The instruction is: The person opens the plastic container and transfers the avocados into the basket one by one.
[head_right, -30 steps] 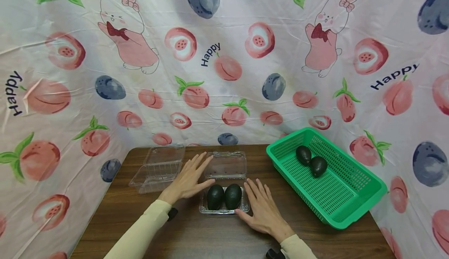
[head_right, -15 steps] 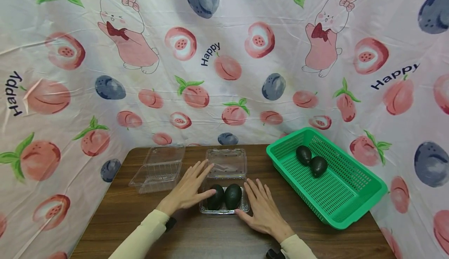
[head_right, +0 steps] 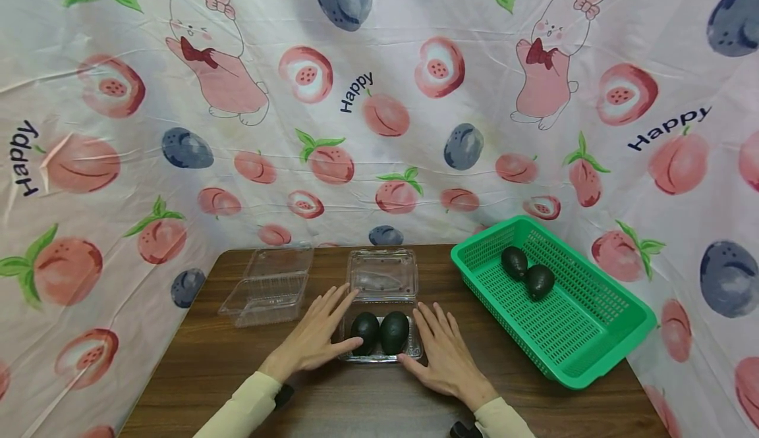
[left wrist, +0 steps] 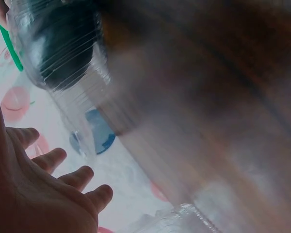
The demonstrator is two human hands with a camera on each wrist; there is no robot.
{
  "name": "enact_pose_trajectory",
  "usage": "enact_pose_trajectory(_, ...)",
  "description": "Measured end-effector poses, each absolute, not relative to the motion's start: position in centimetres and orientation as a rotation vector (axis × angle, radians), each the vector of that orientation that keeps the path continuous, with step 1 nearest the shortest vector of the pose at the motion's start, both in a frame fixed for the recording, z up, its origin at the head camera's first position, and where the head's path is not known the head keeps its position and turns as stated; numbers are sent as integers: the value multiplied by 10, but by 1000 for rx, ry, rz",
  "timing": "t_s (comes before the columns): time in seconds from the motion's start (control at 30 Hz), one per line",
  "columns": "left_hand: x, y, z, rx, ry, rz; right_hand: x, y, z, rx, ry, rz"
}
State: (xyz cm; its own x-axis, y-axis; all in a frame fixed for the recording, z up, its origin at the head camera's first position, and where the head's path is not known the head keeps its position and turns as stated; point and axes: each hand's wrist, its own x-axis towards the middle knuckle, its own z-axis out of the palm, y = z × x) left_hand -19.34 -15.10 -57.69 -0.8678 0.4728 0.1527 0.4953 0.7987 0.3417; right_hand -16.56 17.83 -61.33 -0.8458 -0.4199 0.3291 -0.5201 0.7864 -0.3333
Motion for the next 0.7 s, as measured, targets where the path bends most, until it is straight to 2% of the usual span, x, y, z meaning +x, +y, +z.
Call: enact_pose_trajectory(0.7,-172,-152,-600,-722,-2969,-629,-166,178,-615,731,-2723,602)
